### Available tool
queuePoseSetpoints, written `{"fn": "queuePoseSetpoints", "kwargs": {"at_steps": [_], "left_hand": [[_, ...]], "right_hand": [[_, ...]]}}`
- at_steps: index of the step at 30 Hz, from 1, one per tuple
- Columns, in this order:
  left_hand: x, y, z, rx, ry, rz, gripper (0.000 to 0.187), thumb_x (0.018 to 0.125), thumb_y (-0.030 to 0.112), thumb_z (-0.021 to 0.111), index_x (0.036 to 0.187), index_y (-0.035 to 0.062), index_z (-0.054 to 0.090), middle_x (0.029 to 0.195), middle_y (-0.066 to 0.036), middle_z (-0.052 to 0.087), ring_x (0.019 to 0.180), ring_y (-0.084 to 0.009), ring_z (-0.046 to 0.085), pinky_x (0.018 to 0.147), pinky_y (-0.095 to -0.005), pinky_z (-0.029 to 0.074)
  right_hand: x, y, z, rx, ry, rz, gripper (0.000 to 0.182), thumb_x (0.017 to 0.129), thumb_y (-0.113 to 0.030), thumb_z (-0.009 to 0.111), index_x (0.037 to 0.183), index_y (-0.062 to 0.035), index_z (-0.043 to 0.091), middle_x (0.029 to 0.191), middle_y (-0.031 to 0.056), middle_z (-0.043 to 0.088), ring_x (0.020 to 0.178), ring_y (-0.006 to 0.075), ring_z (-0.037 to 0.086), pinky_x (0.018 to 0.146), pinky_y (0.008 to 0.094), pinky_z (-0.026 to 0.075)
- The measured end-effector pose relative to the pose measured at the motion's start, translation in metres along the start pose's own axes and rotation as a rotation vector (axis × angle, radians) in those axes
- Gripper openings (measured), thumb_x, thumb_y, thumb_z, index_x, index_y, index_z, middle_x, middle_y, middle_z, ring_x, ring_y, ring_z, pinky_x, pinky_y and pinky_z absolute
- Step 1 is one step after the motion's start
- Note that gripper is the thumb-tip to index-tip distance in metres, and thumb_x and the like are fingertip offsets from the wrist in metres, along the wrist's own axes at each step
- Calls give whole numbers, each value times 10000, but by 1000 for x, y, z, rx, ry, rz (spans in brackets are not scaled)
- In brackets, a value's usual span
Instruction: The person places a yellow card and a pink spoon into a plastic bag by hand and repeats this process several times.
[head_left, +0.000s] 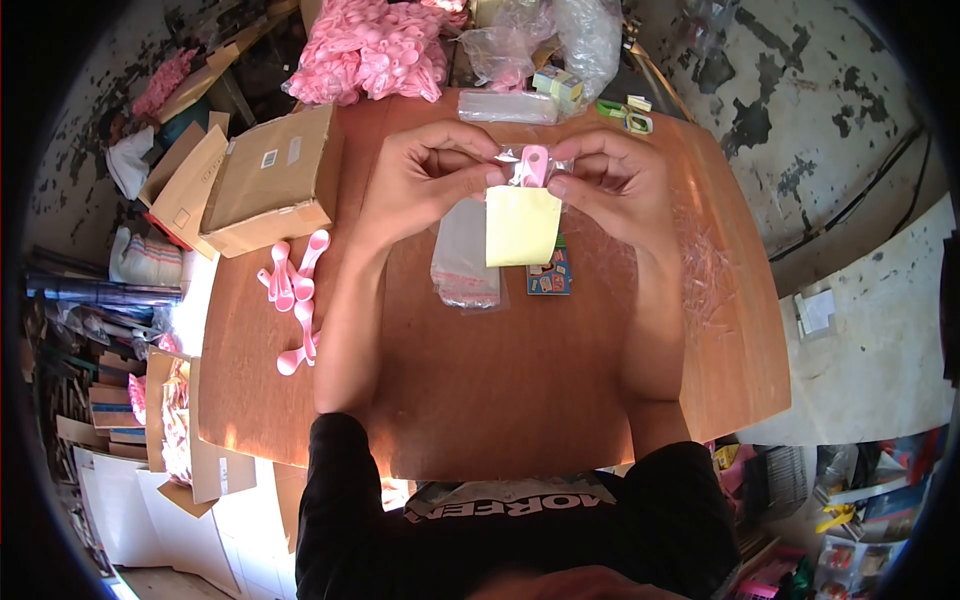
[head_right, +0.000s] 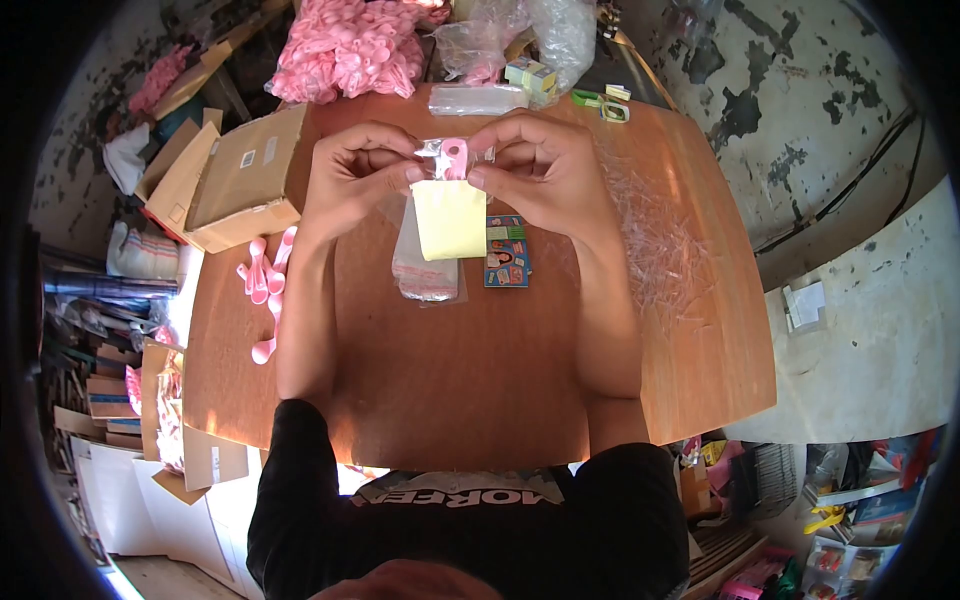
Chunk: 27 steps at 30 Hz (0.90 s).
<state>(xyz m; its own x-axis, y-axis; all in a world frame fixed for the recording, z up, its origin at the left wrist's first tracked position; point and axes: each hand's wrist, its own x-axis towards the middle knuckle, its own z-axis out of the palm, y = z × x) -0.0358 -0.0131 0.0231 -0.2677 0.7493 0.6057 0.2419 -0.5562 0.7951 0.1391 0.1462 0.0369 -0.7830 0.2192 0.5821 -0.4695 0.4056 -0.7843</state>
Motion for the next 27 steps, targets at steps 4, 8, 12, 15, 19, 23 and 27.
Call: {"fn": "queuePoseSetpoints", "kwargs": {"at_steps": [4, 8, 12, 15, 19, 23, 27], "left_hand": [[2, 6, -5, -126, -10, -27, 291, 827, -55, 700, 1096, -39, 590, 979, -91, 677, 870, -134, 660, 752, -247, 533], [-2, 16, 0, -35, -91, -64, 410, 818, -57, 707, 1190, -17, 539, 978, -87, 681, 921, -133, 655, 792, -248, 526], [-18, 31, -6, 63, -106, -142, 449, 790, -88, 711, 1194, -20, 529, 1013, -94, 683, 922, -130, 656, 808, -263, 535], [-44, 62, -21, 164, -46, -199, 445, 789, -88, 713, 1192, -24, 535, 1005, -92, 681, 921, -120, 652, 806, -255, 533], [-107, 113, -38, 299, 96, -207, 429, 822, -88, 683, 1218, -25, 529, 900, -51, 658, 871, -103, 644, 766, -222, 514], [-223, 168, -52, 664, 461, -61, 471, 807, -44, 688, 1242, -28, 510, 1004, -113, 642, 914, -183, 644, 801, -310, 529], [-396, 189, -71, 623, 1131, 72, 460, 896, 15, 607, 1320, -49, 443, 1186, -145, 604, 1047, -192, 591, 961, -356, 448]], "right_hand": [[3, -1, 6, 18, 60, -68, 231, 794, 95, 698, 1014, 68, 632, 978, 84, 671, 819, 110, 664, 684, 204, 529], [1, -5, 11, 38, 65, -143, 241, 801, 69, 700, 1032, 56, 632, 985, 77, 669, 815, 106, 669, 698, 210, 534], [-13, -42, 6, -218, -143, -58, 269, 795, -16, 727, 1052, 0, 650, 964, 76, 668, 822, 143, 666, 703, 266, 539], [-36, -85, 9, -193, -502, -355, 266, 803, -140, 752, 1037, -44, 670, 951, 81, 664, 813, 223, 656, 713, 311, 533], [-53, -115, 48, 802, -817, -729, 105, 786, -75, 711, 698, -27, 679, 682, 102, 662, 646, 246, 670, 648, 377, 570], [-89, -129, 65, 871, -609, -769, 185, 861, 28, 499, 702, -45, 558, 719, 77, 595, 676, 196, 621, 858, 430, 540], [-87, -122, 71, 813, -556, -827, 174, 824, 60, 520, 695, -35, 587, 707, 90, 607, 674, 198, 633, 870, 397, 559]]}}
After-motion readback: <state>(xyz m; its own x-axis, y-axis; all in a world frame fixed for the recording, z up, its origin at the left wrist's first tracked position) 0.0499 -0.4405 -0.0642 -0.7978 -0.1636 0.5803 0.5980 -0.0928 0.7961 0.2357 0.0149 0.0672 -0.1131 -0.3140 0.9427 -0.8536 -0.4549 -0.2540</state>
